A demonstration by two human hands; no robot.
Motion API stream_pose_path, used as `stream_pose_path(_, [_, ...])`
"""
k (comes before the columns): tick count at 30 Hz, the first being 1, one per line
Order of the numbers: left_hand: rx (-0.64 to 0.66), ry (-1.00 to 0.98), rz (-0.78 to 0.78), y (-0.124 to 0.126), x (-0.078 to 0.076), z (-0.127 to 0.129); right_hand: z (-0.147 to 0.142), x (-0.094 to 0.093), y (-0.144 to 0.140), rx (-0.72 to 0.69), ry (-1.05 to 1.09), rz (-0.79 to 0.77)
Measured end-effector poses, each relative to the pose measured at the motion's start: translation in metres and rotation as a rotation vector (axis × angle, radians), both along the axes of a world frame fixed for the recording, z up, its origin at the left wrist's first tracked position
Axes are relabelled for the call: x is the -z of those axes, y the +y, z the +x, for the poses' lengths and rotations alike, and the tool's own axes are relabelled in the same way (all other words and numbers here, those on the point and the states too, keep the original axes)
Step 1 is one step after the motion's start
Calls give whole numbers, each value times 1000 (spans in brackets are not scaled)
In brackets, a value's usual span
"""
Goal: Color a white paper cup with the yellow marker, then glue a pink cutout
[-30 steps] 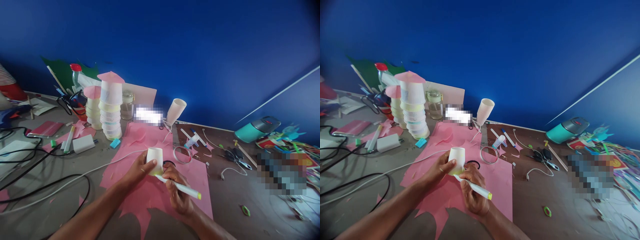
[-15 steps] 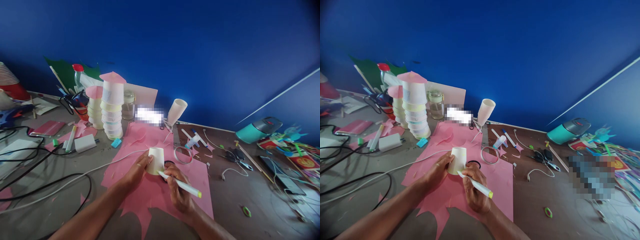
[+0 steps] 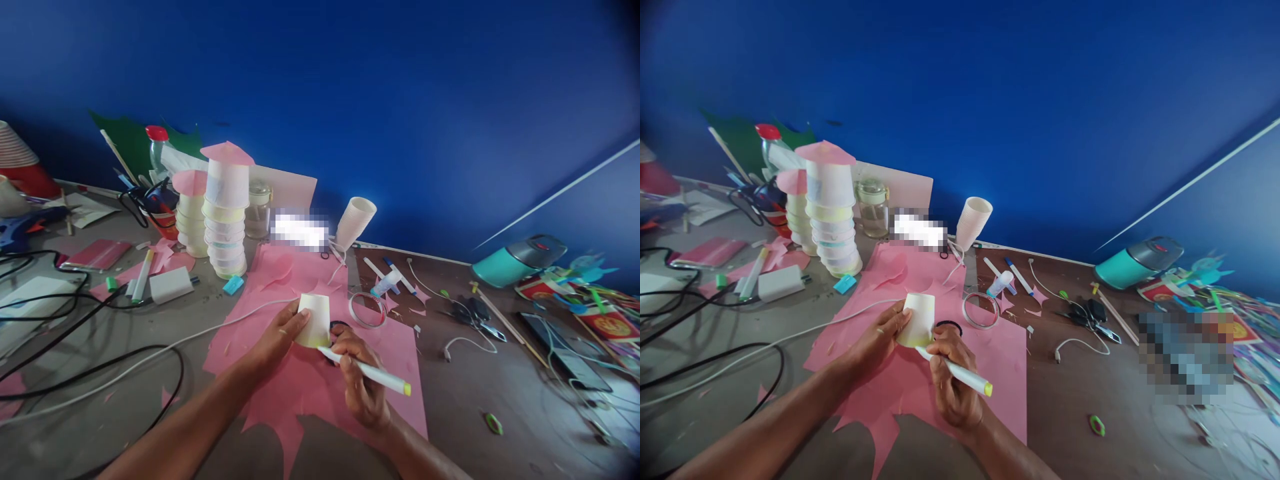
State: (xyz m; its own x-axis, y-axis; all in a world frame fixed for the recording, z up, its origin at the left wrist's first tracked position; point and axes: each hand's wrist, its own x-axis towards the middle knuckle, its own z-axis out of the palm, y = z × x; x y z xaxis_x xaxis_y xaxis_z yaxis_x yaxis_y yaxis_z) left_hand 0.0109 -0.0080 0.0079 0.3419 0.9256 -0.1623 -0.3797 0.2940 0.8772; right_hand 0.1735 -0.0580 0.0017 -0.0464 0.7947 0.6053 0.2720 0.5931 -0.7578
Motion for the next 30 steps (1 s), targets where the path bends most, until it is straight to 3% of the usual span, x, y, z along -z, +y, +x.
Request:
stream_pose_path(12, [58,10,44,-1,-5,-2,1,-4,2,27,2,37])
stream_pose_path(30, [41,3,9,-1,-9,-1,1,-4,2,30,-14,24])
